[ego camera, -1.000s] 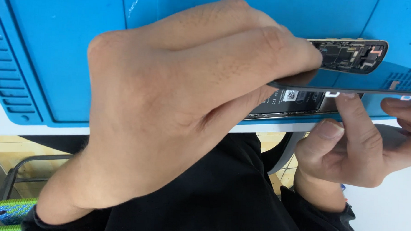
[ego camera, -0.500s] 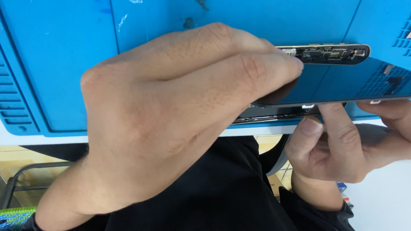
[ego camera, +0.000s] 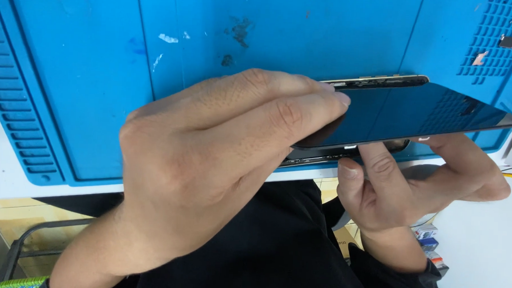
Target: Repairing a smartphone by connecting internal ribbon cables, testing the touch screen functionality, and assembling internal components on a repair bench.
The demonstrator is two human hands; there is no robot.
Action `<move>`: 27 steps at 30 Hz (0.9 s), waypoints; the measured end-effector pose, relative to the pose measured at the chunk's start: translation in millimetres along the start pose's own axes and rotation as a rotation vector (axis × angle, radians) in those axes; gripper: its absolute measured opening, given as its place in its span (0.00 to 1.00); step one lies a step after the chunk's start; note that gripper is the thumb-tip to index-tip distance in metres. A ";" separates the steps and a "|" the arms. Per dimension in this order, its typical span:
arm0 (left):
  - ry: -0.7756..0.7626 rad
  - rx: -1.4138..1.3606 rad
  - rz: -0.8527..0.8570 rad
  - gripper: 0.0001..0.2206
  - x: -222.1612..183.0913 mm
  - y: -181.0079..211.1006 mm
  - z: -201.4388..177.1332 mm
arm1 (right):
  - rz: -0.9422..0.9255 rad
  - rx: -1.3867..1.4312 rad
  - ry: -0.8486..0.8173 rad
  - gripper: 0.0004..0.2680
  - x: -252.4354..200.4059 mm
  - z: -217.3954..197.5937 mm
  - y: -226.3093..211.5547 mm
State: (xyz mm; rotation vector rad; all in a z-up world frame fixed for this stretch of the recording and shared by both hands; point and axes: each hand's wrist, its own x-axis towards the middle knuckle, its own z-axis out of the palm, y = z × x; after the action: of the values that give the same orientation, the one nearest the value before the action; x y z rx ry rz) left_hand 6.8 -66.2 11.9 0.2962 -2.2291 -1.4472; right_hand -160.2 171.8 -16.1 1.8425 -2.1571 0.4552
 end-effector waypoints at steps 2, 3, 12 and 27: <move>0.006 0.004 -0.020 0.07 -1.3 1.3 1.6 | 0.003 -0.009 0.011 0.18 1.0 1.6 -2.0; 0.010 0.008 -0.040 0.08 -1.7 1.7 2.4 | 0.007 -0.019 0.023 0.20 1.5 2.7 -2.9; 0.031 -0.028 -0.083 0.08 3.3 5.2 2.5 | 0.015 -0.062 -0.037 0.14 -3.9 -3.5 -5.5; 0.036 -0.059 -0.122 0.08 -9.7 -7.9 2.2 | -0.034 0.066 0.035 0.07 -0.6 0.0 0.4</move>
State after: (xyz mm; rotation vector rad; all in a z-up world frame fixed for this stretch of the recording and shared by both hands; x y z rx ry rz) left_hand 13.7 -63.8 1.5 0.4416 -2.1677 -1.5550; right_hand -160.5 172.4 -16.3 1.8880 -2.1082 0.5531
